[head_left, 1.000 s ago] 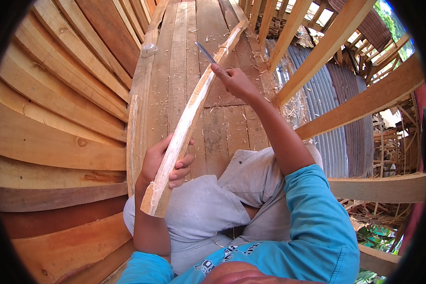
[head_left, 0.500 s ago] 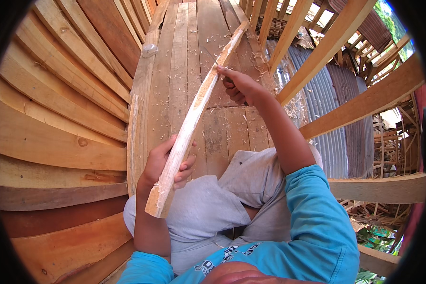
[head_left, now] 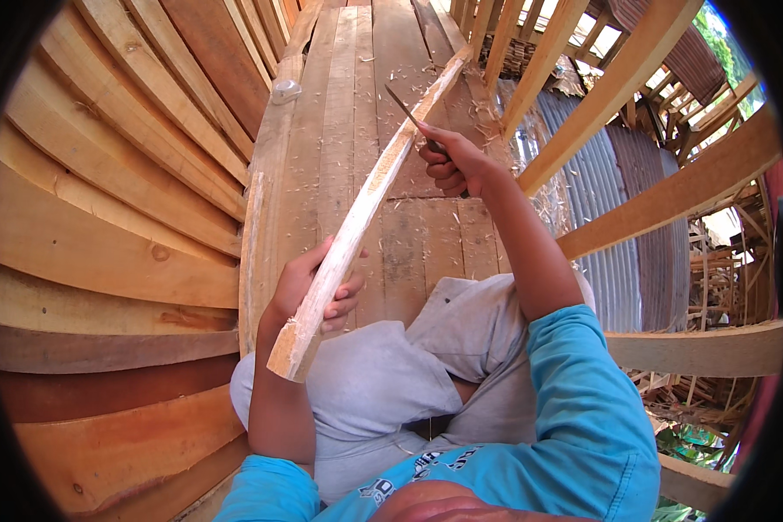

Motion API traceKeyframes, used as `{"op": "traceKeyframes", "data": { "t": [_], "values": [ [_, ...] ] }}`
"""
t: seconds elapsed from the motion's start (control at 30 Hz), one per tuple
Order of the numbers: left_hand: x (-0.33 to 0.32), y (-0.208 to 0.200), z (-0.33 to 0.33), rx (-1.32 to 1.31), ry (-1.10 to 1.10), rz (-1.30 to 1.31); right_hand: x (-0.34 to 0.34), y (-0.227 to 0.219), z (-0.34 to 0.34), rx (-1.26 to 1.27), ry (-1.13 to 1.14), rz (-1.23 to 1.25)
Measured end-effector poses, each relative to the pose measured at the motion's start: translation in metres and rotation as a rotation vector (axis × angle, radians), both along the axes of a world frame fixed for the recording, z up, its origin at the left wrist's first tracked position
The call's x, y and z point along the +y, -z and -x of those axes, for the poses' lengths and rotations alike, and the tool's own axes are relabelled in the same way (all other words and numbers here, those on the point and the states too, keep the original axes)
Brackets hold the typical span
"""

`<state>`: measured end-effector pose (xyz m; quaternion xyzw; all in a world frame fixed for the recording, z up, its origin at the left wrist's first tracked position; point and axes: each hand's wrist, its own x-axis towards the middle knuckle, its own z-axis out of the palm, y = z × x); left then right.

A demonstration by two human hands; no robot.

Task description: The person sits on a wooden floor and uses a knife to shave and shape a long, curved piece of wood. They hold the wood with their left hand and repeatedly scrape the surface with the knife in their right hand, creating wood shavings.

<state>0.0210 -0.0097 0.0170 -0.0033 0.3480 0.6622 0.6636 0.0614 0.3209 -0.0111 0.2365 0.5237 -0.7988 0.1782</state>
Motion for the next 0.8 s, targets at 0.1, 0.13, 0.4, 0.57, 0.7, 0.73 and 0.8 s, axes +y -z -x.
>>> {"op": "traceKeyframes", "data": {
  "t": [0.1, 0.13, 0.4, 0.57, 0.7, 0.73, 0.8],
  "values": [
    [-0.003, 0.003, 0.003, -0.04, 0.011, -0.042, 0.005, -0.002, -0.004, 0.03, 0.0, -0.013],
    [-0.004, 0.004, 0.005, -0.056, 0.018, -0.054, 0.005, 0.0, -0.004, 0.034, -0.004, 0.004],
    [0.011, 0.015, 0.006, 0.008, 0.017, -0.018, 0.015, -0.03, -0.03, 0.42, -0.175, 0.057],
    [0.014, 0.013, 0.007, -0.001, 0.018, 0.006, 0.02, -0.035, -0.041, 0.321, -0.205, -0.151],
    [0.012, 0.015, 0.01, -0.036, 0.02, 0.0, 0.021, -0.041, -0.041, 0.344, -0.412, -0.151],
    [0.012, 0.015, 0.01, -0.048, 0.028, -0.007, 0.022, -0.041, -0.043, 0.343, -0.446, -0.138],
    [0.012, 0.013, 0.01, -0.048, 0.024, 0.003, 0.036, -0.041, -0.044, 0.348, 0.007, -0.187]
  ]
}}
